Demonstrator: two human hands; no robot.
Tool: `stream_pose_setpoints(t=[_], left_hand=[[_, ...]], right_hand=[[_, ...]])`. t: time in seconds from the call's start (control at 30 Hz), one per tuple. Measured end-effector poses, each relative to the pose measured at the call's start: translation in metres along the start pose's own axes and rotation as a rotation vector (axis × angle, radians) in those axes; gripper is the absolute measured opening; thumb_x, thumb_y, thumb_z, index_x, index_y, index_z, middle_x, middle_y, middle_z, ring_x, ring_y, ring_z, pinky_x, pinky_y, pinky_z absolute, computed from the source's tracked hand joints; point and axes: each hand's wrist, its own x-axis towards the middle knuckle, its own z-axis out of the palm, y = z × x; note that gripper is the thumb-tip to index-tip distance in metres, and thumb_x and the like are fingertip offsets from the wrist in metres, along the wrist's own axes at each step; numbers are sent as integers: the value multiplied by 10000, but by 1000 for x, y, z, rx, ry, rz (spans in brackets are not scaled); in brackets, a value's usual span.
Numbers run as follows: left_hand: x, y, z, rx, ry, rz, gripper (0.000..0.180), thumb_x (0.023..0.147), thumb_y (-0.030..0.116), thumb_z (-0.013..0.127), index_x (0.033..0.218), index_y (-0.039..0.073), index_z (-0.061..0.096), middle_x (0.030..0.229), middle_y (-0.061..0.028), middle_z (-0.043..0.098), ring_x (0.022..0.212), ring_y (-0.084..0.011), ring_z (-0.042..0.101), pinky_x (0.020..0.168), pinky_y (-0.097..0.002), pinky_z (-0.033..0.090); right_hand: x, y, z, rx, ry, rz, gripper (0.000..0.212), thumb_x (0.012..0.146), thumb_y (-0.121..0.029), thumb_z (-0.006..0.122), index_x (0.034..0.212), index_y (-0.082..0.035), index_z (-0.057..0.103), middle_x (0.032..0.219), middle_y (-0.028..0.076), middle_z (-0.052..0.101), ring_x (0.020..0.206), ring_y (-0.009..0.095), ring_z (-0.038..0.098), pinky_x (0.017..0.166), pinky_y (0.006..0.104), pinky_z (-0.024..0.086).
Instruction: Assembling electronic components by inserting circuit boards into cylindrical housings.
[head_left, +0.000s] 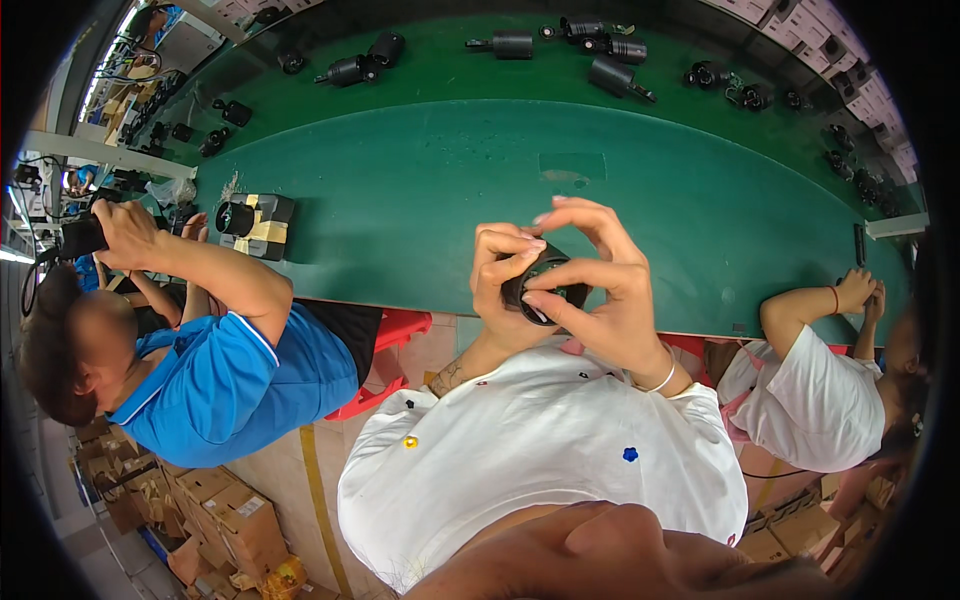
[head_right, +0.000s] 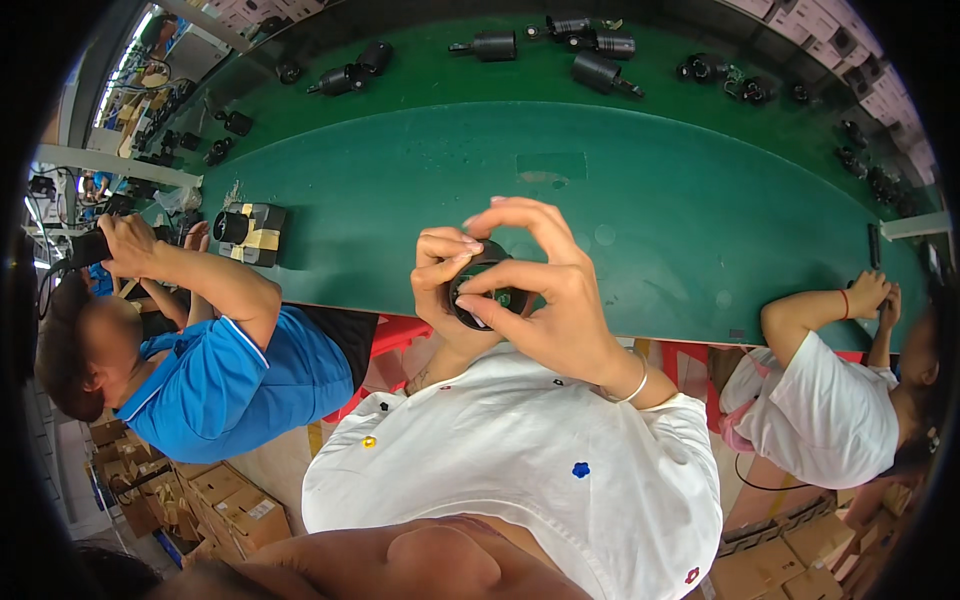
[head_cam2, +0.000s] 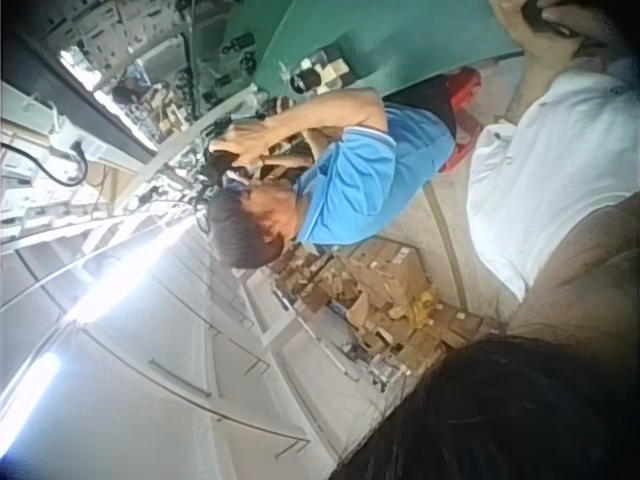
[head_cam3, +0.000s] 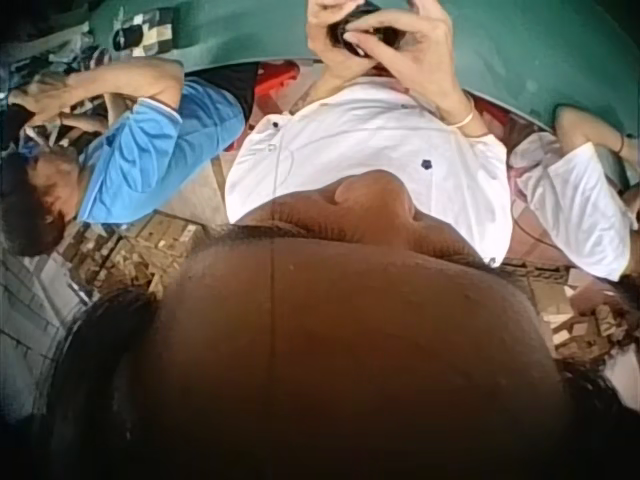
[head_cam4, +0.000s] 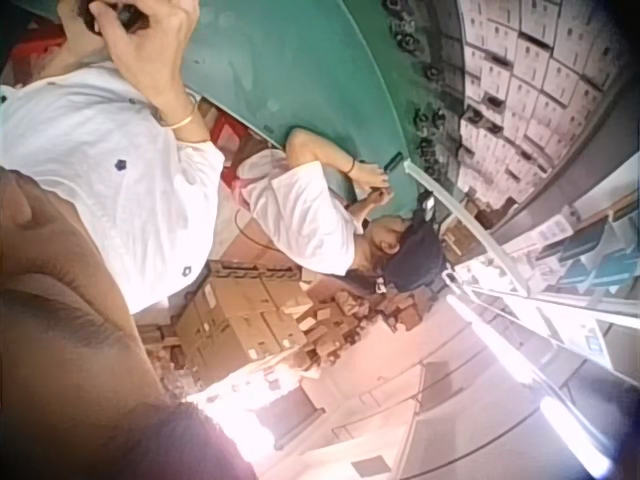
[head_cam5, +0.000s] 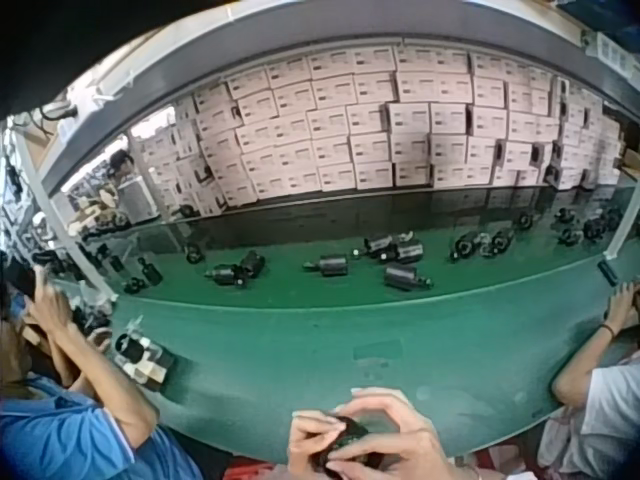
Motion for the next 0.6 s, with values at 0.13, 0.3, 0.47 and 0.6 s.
stream_pose_setpoints(t=[0.13, 0.3, 0.47, 0.6], left_hand=[[1, -2, -6, 104, -64, 46, 536, 663, 14, 789, 1108, 153, 524, 1033, -73, 551, 925, -231, 501, 779, -385, 512], [-5, -5, -8, 208, -94, 82, 573, 658, 12, 790, 1138, 161, 515, 1045, -83, 553, 935, -239, 505, 796, -404, 518], [-7, -5, -8, 234, -105, 110, 569, 661, 22, 793, 1140, 152, 515, 1054, -86, 553, 940, -242, 507, 802, -409, 516], [-7, -4, -7, 226, -117, 79, 559, 664, 29, 791, 1136, 142, 514, 1058, -88, 551, 942, -242, 509, 807, -404, 512]], right_hand=[[-8, 6, 18, 394, 144, 256, 406, 677, -13, 751, 1028, -59, 550, 1306, 153, 476, 1230, 374, 499, 1030, 464, 412], [-10, 11, 15, 669, 74, 444, 550, 716, -23, 736, 1142, -85, 394, 1392, 172, 388, 1286, 392, 446, 1055, 472, 383], [-13, 12, 15, 722, 53, 440, 559, 717, -16, 732, 1159, -79, 395, 1393, 179, 389, 1309, 376, 419, 1057, 452, 378], [-14, 10, 15, 695, 76, 486, 570, 703, -9, 731, 1180, -67, 424, 1383, 189, 409, 1299, 355, 428, 1052, 439, 386]])
